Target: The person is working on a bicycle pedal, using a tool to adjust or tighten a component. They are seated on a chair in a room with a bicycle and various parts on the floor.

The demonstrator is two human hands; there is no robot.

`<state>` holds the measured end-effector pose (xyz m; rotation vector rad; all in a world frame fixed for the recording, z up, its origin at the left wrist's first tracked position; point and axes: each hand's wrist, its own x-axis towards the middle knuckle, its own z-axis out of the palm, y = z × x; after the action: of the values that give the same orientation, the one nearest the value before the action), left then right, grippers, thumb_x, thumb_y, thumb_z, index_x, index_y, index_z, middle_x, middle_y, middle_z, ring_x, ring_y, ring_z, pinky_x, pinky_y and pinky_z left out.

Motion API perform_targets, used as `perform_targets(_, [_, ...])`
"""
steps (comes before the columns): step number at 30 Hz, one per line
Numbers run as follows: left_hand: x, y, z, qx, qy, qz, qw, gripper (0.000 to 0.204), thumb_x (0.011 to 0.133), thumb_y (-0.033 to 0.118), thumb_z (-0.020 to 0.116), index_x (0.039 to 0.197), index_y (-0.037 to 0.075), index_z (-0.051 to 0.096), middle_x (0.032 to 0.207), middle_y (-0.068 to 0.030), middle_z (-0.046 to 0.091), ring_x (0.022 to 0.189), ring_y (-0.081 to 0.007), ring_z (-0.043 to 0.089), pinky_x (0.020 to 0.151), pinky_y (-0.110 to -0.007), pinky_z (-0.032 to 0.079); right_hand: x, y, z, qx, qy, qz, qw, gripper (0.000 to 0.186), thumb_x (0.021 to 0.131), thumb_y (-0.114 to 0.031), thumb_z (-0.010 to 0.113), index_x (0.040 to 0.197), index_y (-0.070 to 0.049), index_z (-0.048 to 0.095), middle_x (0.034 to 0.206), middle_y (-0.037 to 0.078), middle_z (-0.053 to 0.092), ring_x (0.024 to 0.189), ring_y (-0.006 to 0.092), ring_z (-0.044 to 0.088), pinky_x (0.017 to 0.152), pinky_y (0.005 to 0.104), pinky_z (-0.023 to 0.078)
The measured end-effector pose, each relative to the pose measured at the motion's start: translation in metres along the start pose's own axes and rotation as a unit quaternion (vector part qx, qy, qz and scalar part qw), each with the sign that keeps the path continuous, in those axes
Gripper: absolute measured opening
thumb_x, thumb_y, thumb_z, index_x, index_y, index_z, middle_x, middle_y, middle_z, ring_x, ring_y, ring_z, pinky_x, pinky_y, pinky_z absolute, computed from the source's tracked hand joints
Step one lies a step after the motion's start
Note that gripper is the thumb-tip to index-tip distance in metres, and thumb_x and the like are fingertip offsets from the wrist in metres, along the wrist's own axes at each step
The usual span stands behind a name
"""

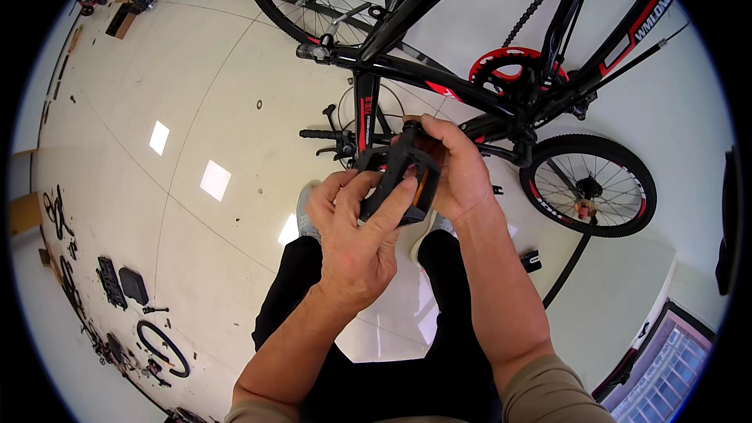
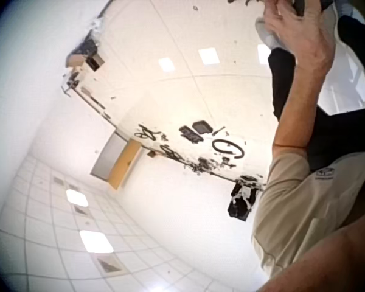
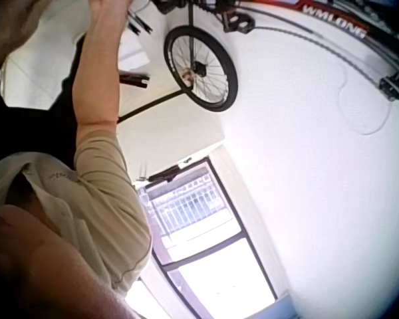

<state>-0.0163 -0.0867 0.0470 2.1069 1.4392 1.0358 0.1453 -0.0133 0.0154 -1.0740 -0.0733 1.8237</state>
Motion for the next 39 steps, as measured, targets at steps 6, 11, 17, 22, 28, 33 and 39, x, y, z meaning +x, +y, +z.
perform_targets(6, [-0.001, 0.006, 0.002, 0.013, 0.002, -0.009, 1.000, 0.048, 0.078, 0.011, 0.074, 0.124, 0.023, 0.068, 0.119, -0.0107, 0.057, 0.111, -0.0347, 0.045, 0.097, -0.047, 0.033, -0.013, -0.004, 0.010, -0.065, -0.005, -0.028, 0.997, 0.027, 0.089, -0.014, 0.067, 0.113, -0.002, 0.063, 0.094, 0.013, 0.068, 0.082, 0.0179, 0.066, 0.067, 0.0288, 0.053])
perform_targets(11, [-0.001, 0.006, 0.001, 0.018, -0.017, 0.002, 1.000, 0.048, 0.080, 0.018, 0.075, 0.126, 0.022, 0.066, 0.123, -0.0125, 0.054, 0.113, -0.0365, 0.045, 0.097, -0.049, 0.033, -0.014, -0.005, 0.013, -0.083, 0.021, -0.028, 0.996, 0.027, 0.089, -0.010, 0.067, 0.115, -0.003, 0.063, 0.095, 0.012, 0.069, 0.081, 0.0166, 0.066, 0.064, 0.0262, 0.050])
perform_targets(17, [0.001, 0.016, -0.008, -0.242, 0.079, -0.125, 0.959, 0.061, 0.086, 0.023, 0.072, 0.139, 0.002, 0.049, 0.130, -0.0176, 0.050, 0.117, -0.0361, 0.047, 0.099, -0.045, 0.037, -0.011, -0.002, 0.010, -0.066, 0.016, -0.033, 0.997, 0.028, 0.089, -0.011, 0.069, 0.115, -0.004, 0.064, 0.095, 0.011, 0.070, 0.082, 0.0160, 0.066, 0.064, 0.0266, 0.049])
perform_targets(22, [-0.014, 0.000, -0.009, -0.690, -0.022, -0.444, 0.571, 0.053, 0.101, 0.045, 0.047, 0.124, -0.002, 0.057, 0.115, -0.0148, 0.063, 0.099, -0.0255, 0.062, 0.086, -0.040, 0.049, -0.011, -0.003, 0.011, -0.072, 0.013, -0.035, 0.997, 0.029, 0.089, -0.012, 0.069, 0.116, -0.003, 0.064, 0.094, 0.011, 0.070, 0.081, 0.0162, 0.067, 0.063, 0.0268, 0.050])
perform_targets(28, [-0.020, 0.007, -0.004, -0.748, -0.029, -0.404, 0.526, 0.042, 0.104, 0.038, 0.046, 0.114, 0.000, 0.062, 0.103, -0.0135, 0.069, 0.089, -0.0235, 0.068, 0.077, -0.038, 0.055, -0.011, -0.004, 0.010, -0.076, 0.011, -0.027, 0.997, 0.029, 0.089, -0.013, 0.068, 0.115, -0.002, 0.063, 0.093, 0.011, 0.069, 0.081, 0.0165, 0.068, 0.063, 0.0259, 0.053])
perform_targets(33, [-0.020, 0.012, -0.001, -0.678, -0.024, -0.403, 0.614, 0.035, 0.103, 0.028, 0.053, 0.120, -0.002, 0.059, 0.109, -0.0152, 0.069, 0.097, -0.0245, 0.070, 0.082, -0.037, 0.057, -0.010, -0.004, 0.010, -0.057, 0.012, -0.023, 0.998, 0.030, 0.087, -0.010, 0.069, 0.115, 0.001, 0.062, 0.095, 0.013, 0.070, 0.083, 0.0188, 0.068, 0.069, 0.0309, 0.053])
perform_targets(39, [-0.017, 0.020, 0.001, -0.593, 0.017, -0.355, 0.723, 0.035, 0.096, 0.010, 0.065, 0.127, -0.005, 0.057, 0.104, -0.0109, 0.069, 0.091, -0.0177, 0.067, 0.082, -0.032, 0.056, -0.007, -0.006, 0.005, -0.031, -0.016, 0.006, 0.999, 0.032, 0.091, -0.024, 0.059, 0.113, -0.002, 0.063, 0.098, 0.014, 0.068, 0.091, 0.0212, 0.065, 0.080, 0.0368, 0.054])
